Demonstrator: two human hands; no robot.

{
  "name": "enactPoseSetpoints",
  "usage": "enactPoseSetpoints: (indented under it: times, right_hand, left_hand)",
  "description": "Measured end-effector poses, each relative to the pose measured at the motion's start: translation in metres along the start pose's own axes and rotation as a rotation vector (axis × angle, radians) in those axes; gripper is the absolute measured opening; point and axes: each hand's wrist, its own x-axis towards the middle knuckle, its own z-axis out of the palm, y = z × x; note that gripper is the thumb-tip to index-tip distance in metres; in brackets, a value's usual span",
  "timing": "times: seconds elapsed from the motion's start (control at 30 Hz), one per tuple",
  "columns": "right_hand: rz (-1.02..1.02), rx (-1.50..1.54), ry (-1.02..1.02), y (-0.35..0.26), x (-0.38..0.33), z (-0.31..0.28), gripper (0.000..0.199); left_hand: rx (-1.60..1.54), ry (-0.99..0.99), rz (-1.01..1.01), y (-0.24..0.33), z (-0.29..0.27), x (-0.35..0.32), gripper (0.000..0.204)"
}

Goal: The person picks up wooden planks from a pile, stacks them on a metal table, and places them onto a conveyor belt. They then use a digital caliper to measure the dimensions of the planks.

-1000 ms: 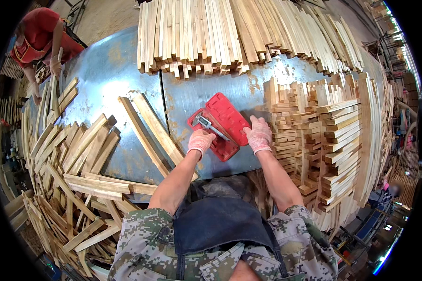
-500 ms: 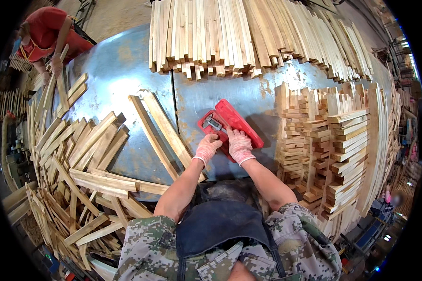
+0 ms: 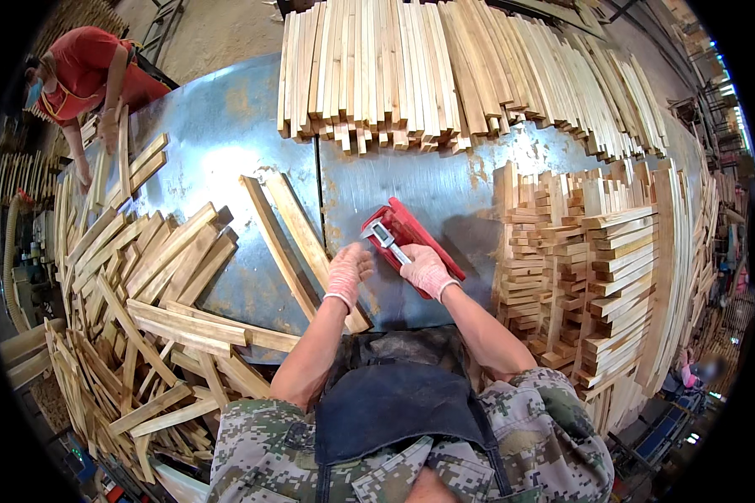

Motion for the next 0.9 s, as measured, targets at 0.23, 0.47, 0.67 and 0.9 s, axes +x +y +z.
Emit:
enactPoseSetpoints:
  times: [0.23, 0.47, 0.67, 0.9]
  right_hand:
    - [-0.290, -0.244, -0.222, -0.059, -0.065, -0.043, 0.054]
    - [-0.407, -0.709, -0.156, -0.104, -0.092, -0.066, 0.052]
    - [-0.478, -0.584, -0.040, -0.116, -0.125, -0.055, 0.060]
    - [-0.372, -0.787, 0.038, -0.125, -0.143, -0.052, 0.064]
  left_hand:
    - [-0.016, -0.436, -0.160, 0.060, -0.033, -0.055, 0.052]
    - [-0.315, -0.632, -0.169, 0.066, -0.017, -0.114, 0.061]
    - [-0.579, -0.688, -0.211, 0.037, 0.006, -0.126, 0.053]
    - [-0.585, -0.811, -0.195, 0.025, 0.007, -0.127, 0.047]
